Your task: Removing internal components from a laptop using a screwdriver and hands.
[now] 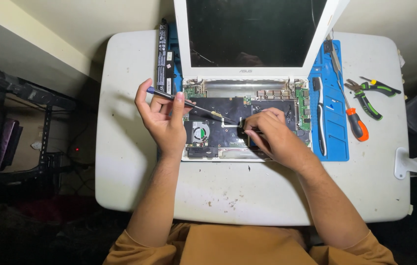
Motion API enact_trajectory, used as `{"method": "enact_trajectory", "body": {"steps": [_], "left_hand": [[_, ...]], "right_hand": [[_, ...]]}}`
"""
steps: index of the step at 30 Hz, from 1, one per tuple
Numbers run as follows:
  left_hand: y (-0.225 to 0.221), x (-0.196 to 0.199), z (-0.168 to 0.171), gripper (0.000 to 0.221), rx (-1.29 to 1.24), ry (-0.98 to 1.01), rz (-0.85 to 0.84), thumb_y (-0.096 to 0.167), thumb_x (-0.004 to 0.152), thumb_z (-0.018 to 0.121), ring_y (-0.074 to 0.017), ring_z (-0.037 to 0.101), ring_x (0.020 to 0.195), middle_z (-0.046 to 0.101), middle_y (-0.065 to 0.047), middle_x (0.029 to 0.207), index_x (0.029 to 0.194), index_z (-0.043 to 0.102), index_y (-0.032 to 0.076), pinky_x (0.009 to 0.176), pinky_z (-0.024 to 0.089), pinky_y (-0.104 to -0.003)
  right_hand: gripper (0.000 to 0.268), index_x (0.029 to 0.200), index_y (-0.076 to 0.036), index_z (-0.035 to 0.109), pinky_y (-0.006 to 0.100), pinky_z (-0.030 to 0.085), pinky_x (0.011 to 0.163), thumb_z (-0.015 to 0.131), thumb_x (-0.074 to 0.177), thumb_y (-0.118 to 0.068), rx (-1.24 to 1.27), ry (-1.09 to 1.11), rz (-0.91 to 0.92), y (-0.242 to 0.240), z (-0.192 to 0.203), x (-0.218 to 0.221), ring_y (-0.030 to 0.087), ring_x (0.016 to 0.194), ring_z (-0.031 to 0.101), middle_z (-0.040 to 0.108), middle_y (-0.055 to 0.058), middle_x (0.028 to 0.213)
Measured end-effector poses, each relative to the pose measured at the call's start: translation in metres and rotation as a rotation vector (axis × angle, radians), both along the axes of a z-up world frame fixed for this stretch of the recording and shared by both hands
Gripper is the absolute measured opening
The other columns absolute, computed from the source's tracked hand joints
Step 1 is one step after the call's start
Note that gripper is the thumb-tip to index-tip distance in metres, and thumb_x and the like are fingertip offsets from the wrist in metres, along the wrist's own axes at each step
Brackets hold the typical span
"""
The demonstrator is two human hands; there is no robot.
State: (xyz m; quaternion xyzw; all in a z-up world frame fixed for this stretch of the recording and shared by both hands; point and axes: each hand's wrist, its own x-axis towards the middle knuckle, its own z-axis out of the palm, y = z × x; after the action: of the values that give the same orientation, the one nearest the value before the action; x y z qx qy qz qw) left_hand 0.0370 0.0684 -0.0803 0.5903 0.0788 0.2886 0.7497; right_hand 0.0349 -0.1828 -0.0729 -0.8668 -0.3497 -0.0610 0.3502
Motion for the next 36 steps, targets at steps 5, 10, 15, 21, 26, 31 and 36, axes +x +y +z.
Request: {"method": "enact_trajectory", "body": {"steps": [5, 10, 15, 21, 26, 31, 36], "left_hand": [[-0.013, -0.003, 0.005, 0.06, 0.002, -0.006, -0.055, 0.007, 0.101, 0.069, -0.0255, 0.074, 0.085, 0.057, -0.014, 0.096, 0.15, 0.033, 0.011, 0.078, 0.071, -0.045], [-0.025, -0.007, 0.001, 0.061, 0.0, -0.03, -0.126, 0.006, 0.101, 0.068, -0.0269, 0.074, 0.085, 0.058, -0.016, 0.096, 0.15, 0.031, 0.008, 0.077, 0.071, -0.046], [-0.032, -0.009, -0.001, 0.063, -0.001, -0.047, -0.181, 0.005, 0.099, 0.069, -0.0275, 0.074, 0.085, 0.06, -0.018, 0.096, 0.149, 0.031, 0.006, 0.077, 0.071, -0.046], [-0.032, -0.011, 0.001, 0.064, -0.008, -0.044, -0.199, 0.004, 0.099, 0.069, -0.0275, 0.074, 0.087, 0.061, -0.019, 0.097, 0.15, 0.029, 0.005, 0.077, 0.071, -0.046], [-0.027, -0.009, -0.002, 0.065, -0.018, -0.058, -0.19, 0.005, 0.1, 0.068, -0.0287, 0.074, 0.087, 0.062, -0.02, 0.099, 0.151, 0.028, 0.006, 0.077, 0.071, -0.046], [-0.001, -0.005, 0.017, 0.065, 0.011, -0.107, -0.118, 0.006, 0.103, 0.066, -0.0294, 0.073, 0.091, 0.062, -0.02, 0.102, 0.153, 0.024, 0.009, 0.078, 0.072, -0.048], [0.042, -0.002, 0.037, 0.05, 0.398, -0.24, -0.041, -0.002, 0.107, 0.058, -0.0322, 0.072, 0.089, 0.061, -0.024, 0.099, 0.147, 0.028, 0.0, 0.074, 0.071, -0.047]], "right_hand": [[0.009, 0.102, -0.015, 0.069, 0.041, 0.042, 0.106, 0.074, 0.096, -0.014, 0.174, -0.029, -0.131, 0.006, -0.006, -0.001, 0.017, 0.084, 0.068, 0.074, -0.004, 0.095], [0.018, 0.1, -0.01, 0.066, 0.042, 0.044, 0.104, 0.081, 0.09, -0.011, 0.367, -0.049, -0.202, 0.016, -0.003, -0.006, 0.019, 0.074, 0.067, 0.077, 0.001, 0.09], [0.022, 0.099, -0.009, 0.065, 0.042, 0.041, 0.104, 0.084, 0.088, -0.008, 0.4, -0.079, -0.25, 0.024, -0.006, -0.008, 0.018, 0.071, 0.066, 0.079, 0.0, 0.088], [0.024, 0.101, -0.007, 0.064, 0.042, 0.041, 0.107, 0.084, 0.087, -0.006, 0.409, -0.058, -0.23, 0.026, -0.001, -0.009, 0.017, 0.07, 0.068, 0.08, 0.003, 0.091], [0.029, 0.102, -0.007, 0.062, 0.043, 0.04, 0.108, 0.086, 0.085, -0.009, 0.42, -0.058, -0.239, 0.027, 0.0, -0.008, 0.017, 0.072, 0.07, 0.08, 0.004, 0.094], [0.029, 0.105, -0.006, 0.063, 0.045, 0.04, 0.109, 0.086, 0.087, -0.013, 0.382, -0.042, -0.248, 0.022, 0.002, -0.004, 0.023, 0.081, 0.072, 0.079, 0.006, 0.101], [0.032, 0.118, -0.015, 0.071, 0.054, 0.019, 0.117, 0.08, 0.089, -0.026, 0.062, 0.037, -0.184, 0.029, 0.011, -0.008, 0.025, 0.111, 0.063, 0.073, 0.002, 0.12]]}}
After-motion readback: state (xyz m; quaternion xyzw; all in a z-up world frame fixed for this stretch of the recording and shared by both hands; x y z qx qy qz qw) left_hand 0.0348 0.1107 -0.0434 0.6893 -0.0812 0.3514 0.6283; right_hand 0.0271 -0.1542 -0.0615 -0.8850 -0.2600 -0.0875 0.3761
